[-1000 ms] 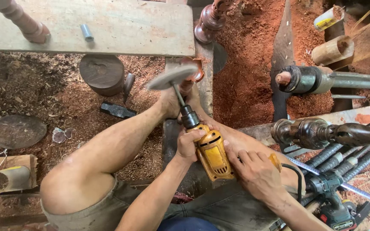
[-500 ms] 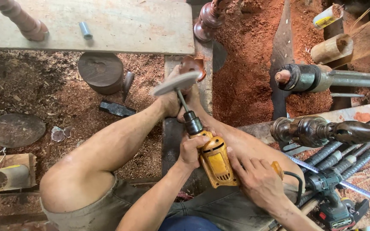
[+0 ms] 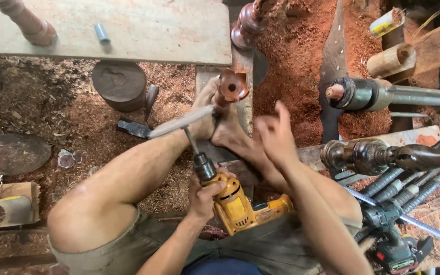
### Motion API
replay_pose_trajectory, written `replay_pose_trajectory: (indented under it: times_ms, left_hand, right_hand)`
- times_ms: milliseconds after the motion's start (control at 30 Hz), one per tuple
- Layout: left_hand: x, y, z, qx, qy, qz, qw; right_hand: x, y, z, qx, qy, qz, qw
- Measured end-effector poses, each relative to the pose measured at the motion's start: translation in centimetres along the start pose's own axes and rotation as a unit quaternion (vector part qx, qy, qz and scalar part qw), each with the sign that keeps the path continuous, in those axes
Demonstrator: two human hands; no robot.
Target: Polishing carved wooden furniture components using a drill-mounted buffing wheel.
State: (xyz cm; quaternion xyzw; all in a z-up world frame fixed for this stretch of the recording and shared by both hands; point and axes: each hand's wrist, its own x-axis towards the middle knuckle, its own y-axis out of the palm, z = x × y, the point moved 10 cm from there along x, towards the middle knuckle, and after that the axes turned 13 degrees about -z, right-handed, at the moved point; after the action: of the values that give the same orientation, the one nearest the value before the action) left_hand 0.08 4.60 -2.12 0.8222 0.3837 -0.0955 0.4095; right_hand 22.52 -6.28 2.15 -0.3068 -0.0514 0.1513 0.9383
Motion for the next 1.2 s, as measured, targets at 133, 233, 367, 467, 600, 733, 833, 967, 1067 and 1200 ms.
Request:
replay_pose_trajectory:
  times_ms: [133, 233, 367, 467, 600, 733, 833, 967, 1067, 1200]
  left_hand:
    - [-0.1, -0.6, -1.6, -0.004, 0.046, 0.015, 0.999]
    - [0.7, -2.1, -1.2, -0.032, 0.020, -0.019, 0.999]
    - [1.6, -3.1, -0.9, -0.020, 0.002, -0.056, 0.998]
    - [1.3, -2.7, -1.6, 0.000, 0.006, -0.055, 0.998]
    - [1.3, -2.6, -1.9, 0.054, 0.017, -0.065, 0.996]
    - [1.3, -2.4, -2.3, 0.065, 0.026, -0.067, 0.995]
    - [2.3, -0.5, -3.3, 0.043, 0.012, -0.057, 0.997]
    - [3.3, 2.8, -5.4, 0.089, 0.052, -0.028, 0.994]
    - [3.5, 5.6, -6.3, 0.082, 0.070, 0.001, 0.994]
    - [4.0, 5.9, -5.1, 0.039, 0.047, -0.001, 0.998]
  right_hand:
    - [4.5, 6.0, 3.0, 0.120, 0.094, -0.084, 0.985]
    - [6.5, 6.9, 5.9, 0.050, -0.071, -0.143, 0.986]
    - [9.6, 6.0, 6.8, 0.004, -0.005, -0.049, 0.999]
    - [12.1, 6.9, 5.2, -0.009, -0.059, 0.062, 0.996]
    - [12.1, 8.1, 7.0, 0.041, -0.162, 0.140, 0.976]
    - [8.5, 7.6, 10.0, 0.016, -0.180, 0.132, 0.975]
    - [2.3, 2.6, 17.0, -0.076, -0.288, 0.016, 0.954]
    - [-9.3, 0.2, 15.5, -0.177, -0.198, 0.183, 0.946]
    - [-14.5, -0.9, 12.8, -0.186, -0.333, 0.177, 0.907]
    - [-15.3, -0.4, 5.6, -0.298, -0.296, 0.177, 0.890]
